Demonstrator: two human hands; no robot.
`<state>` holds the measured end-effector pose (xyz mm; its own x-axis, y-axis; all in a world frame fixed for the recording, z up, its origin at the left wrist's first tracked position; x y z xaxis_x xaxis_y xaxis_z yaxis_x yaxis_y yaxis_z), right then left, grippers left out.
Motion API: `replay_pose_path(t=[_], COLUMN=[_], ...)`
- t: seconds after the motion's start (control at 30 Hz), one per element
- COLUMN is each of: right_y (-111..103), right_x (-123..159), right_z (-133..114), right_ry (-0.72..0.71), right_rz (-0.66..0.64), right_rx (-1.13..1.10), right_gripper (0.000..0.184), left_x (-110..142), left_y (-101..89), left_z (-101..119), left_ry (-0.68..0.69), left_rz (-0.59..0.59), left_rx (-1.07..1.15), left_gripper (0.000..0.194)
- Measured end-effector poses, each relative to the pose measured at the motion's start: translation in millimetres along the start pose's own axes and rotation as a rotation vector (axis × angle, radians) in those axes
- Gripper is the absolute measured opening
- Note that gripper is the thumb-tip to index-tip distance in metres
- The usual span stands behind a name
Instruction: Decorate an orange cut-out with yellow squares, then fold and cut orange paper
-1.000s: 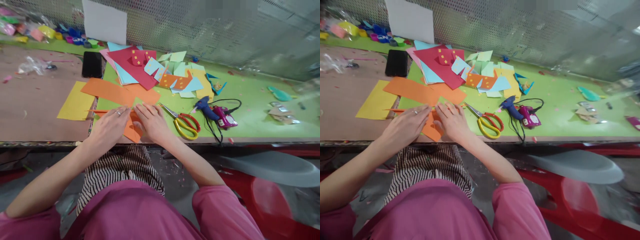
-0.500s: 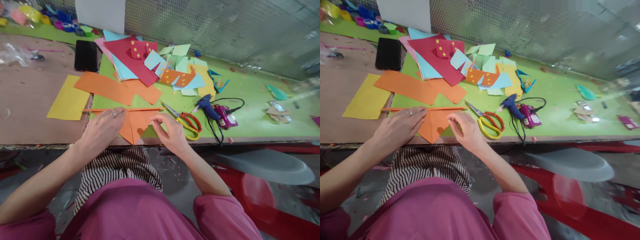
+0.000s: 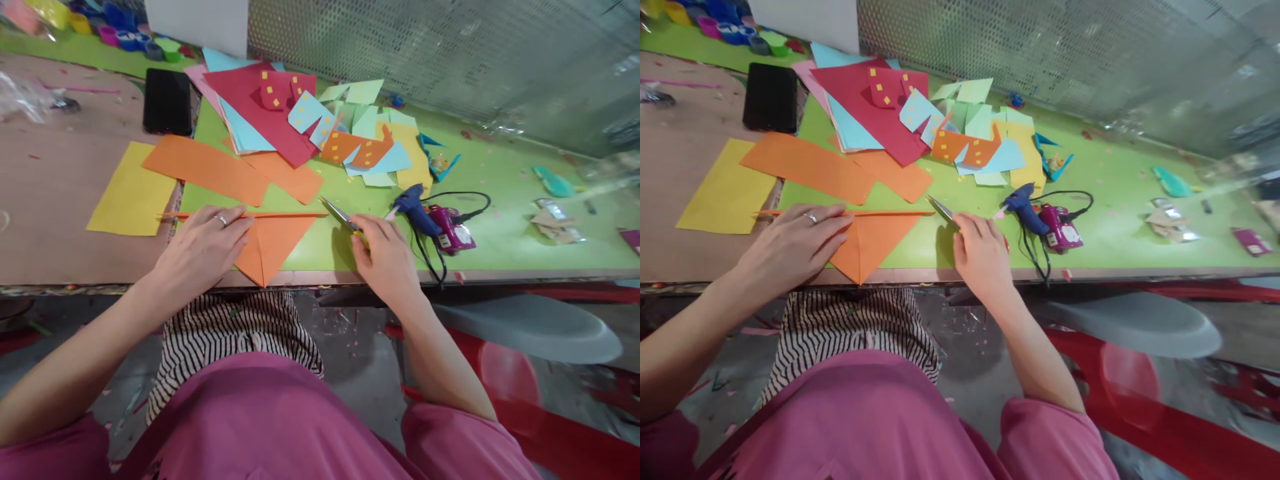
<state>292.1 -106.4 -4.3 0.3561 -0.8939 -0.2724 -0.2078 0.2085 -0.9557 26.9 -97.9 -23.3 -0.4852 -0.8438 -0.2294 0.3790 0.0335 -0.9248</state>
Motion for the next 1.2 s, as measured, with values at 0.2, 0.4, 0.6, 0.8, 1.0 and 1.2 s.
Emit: replay_pose_path(t=[0.2,0.4,0.6,0.8,1.0,1.2], right_y=[24.1,40.8,35.9,32.5,31.4,41.0], right_x=[10.9,8.8,6.3,7.6,-3.4,-13.9], right_z=[-80.6,-102.6,-103.2,-106.5,-92.3,-88.5], right_ry=[-0.351,-0.454,-0.458,-0.463,-0.235,-0.063], right_rz=[-0.202,-0.133,-0.103,-0.049,0.017,-0.045], right_rx=[-0.211,-0.156,-0.219,-0.255,-0.441,-0.574], right_gripper=[0.056,0.057,0.041,0.024,0.023,0.026], left_x=[21.8,43.3,42.8,41.9,37.6,27.9], left_y=[-3.4,6.5,0.3,-4.2,-5.6,-6.4], left_z=[7.3,16.1,18.3,20.6,18.8,6.7], left_ry=[0.157,0.187,0.174,0.187,0.095,-0.125], left_rz=[-0.009,-0.056,0.011,0.090,0.086,0.078], left_rx=[0.127,0.017,0.082,0.088,0.031,0.112], left_gripper=[0.071,0.066,0.037,0.029,0.030,0.040])
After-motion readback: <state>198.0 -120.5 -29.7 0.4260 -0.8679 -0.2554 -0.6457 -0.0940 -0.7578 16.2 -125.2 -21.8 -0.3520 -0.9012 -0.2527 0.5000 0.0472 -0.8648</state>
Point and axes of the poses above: each hand's wrist, its own x-axis away from the middle knuckle, its own y-axis out of the palm, z = x × y, the point moved 7 cm from there along -x, towards the middle knuckle, and after that the axes turned 4 degrees about -z, right-handed, at the moved point
